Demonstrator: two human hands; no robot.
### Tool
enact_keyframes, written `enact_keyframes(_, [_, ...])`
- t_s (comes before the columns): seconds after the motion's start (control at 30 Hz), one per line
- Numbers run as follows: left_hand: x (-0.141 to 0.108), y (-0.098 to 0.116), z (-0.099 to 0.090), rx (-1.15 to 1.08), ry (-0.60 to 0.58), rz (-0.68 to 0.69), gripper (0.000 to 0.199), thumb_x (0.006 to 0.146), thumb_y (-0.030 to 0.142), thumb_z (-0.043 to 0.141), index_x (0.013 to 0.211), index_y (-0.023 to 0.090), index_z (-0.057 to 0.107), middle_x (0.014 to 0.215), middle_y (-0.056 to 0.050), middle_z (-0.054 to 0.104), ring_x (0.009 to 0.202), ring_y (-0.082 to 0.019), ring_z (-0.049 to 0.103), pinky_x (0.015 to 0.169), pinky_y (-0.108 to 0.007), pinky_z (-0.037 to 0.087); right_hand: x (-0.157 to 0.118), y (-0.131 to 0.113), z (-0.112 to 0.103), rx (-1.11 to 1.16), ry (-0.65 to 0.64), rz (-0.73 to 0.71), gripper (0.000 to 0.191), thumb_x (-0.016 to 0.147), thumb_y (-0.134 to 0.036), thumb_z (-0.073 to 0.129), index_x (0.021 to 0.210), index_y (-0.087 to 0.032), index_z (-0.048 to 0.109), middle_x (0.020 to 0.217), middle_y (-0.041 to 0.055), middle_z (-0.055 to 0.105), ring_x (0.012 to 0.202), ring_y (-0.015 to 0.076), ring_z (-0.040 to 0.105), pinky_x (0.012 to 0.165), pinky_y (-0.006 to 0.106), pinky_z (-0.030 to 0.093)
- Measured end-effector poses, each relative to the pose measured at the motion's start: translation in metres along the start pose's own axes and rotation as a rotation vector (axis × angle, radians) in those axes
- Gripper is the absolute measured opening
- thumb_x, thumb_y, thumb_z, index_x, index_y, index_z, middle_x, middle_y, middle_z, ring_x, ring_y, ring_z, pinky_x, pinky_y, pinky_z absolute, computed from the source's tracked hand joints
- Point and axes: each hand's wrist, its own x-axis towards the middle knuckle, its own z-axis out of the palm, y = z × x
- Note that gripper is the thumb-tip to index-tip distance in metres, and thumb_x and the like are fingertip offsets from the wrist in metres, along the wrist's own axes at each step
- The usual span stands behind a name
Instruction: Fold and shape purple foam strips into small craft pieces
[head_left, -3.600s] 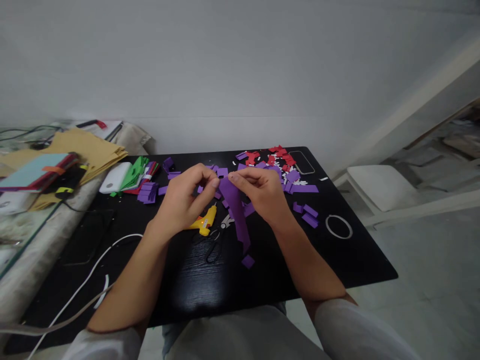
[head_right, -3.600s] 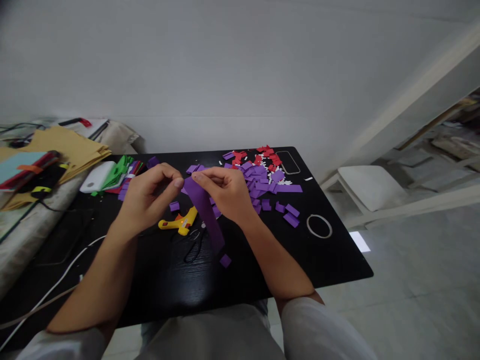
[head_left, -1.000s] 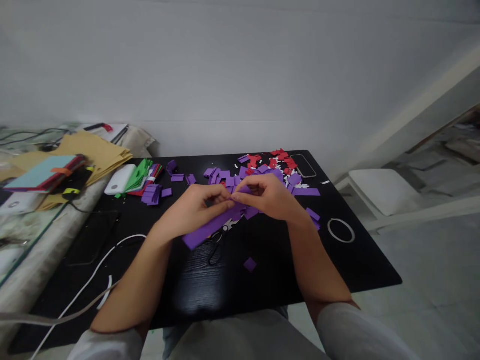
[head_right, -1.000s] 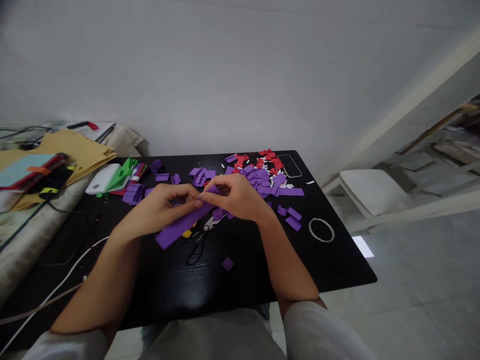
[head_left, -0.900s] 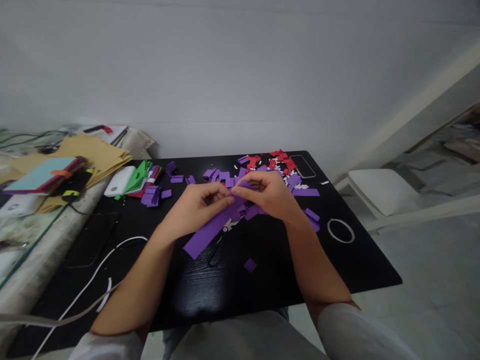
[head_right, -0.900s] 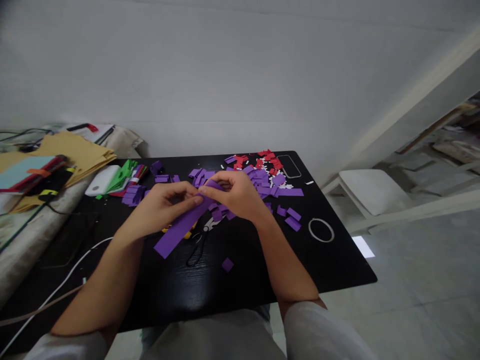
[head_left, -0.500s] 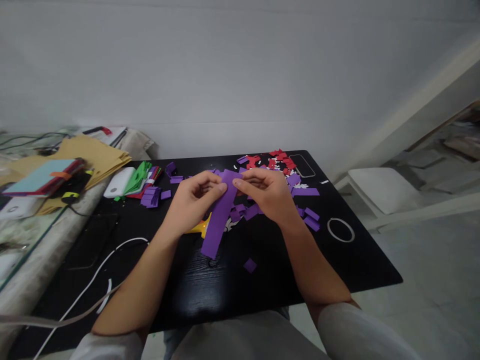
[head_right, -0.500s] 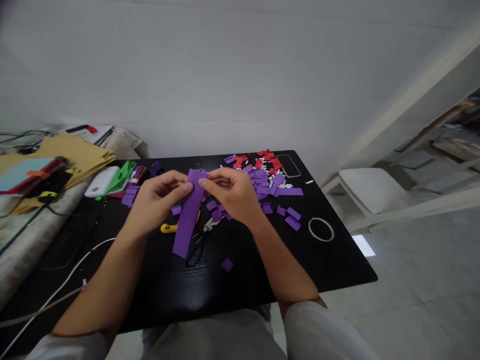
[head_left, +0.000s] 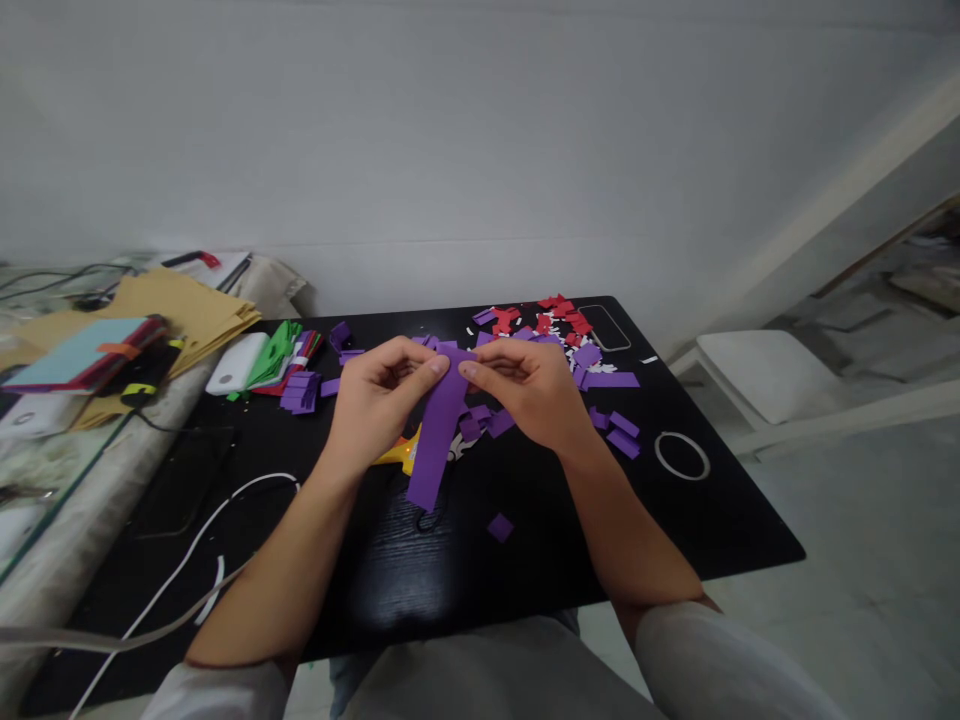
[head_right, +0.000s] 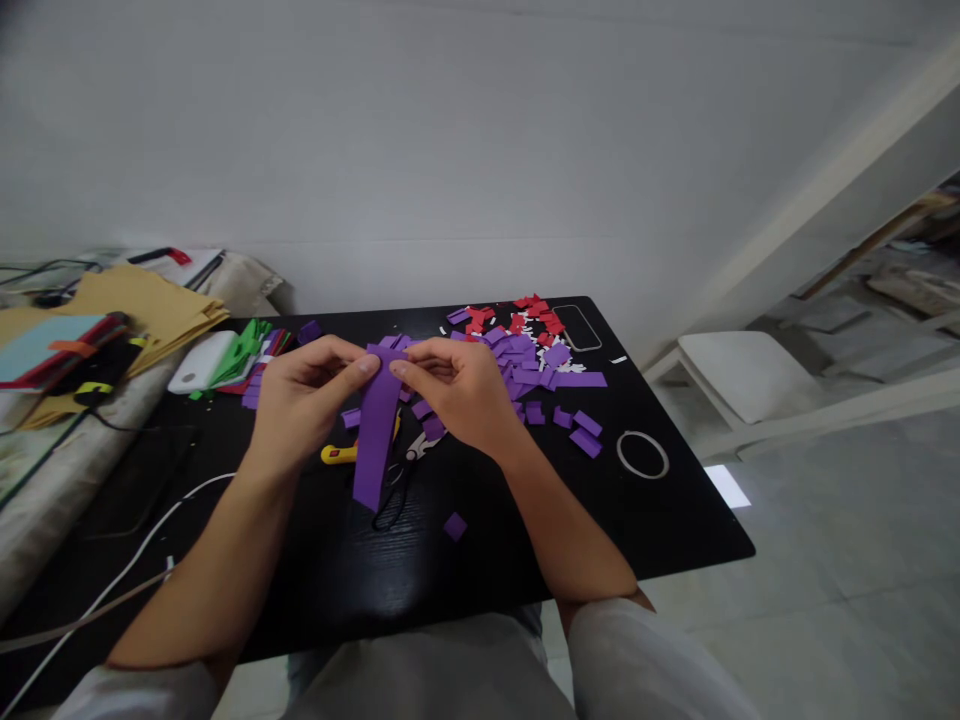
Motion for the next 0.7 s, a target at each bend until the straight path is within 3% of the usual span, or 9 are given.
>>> enact_keyframes(0.27, [0.0017,0.0001,0.0000,-0.042,-0.012,-0.027,0.014,0.083,0.031,0.084,0.084,0.019,0.078,0.074,0.000,0.075,0.065,-0.011,0.065,0.062,-0.021,0.052,0.0006,0.0010,-0.0013,-0.005,-0.035,0.005,0.026,0.078,-0.044,0.090,0.082,-0.020,0.081,0.081,0.0030,0.081,0.074,0.0179,0.077,0.075,0.032,0.065])
enact_keyframes(0.53, [-0.0001,-0.0027,0.0005,0.061,0.091,0.063,0.011,0.085,0.027,0.081,0.080,0.019,0.077,0.068,0.002,0.070,0.059,-0.008,0.057,0.057,-0.019,0.046,0.0004,0.0003,-0.0003,0.056,-0.055,0.032,0.023,0.076,-0.040,0.092,0.079,-0.021,0.081,0.078,0.0015,0.081,0.072,0.0167,0.077,0.076,0.031,0.066])
enact_keyframes(0.7, [-0.0005,-0.0039,0.0027,0.064,0.105,0.050,0.010,0.086,0.028,0.081,0.083,0.019,0.078,0.071,0.001,0.072,0.062,-0.008,0.059,0.059,-0.018,0.048,0.0010,0.0001,-0.0004,0.058,-0.026,0.034,0.025,0.076,-0.041,0.093,0.078,-0.020,0.080,0.075,0.0010,0.080,0.069,0.0164,0.076,0.074,0.031,0.066])
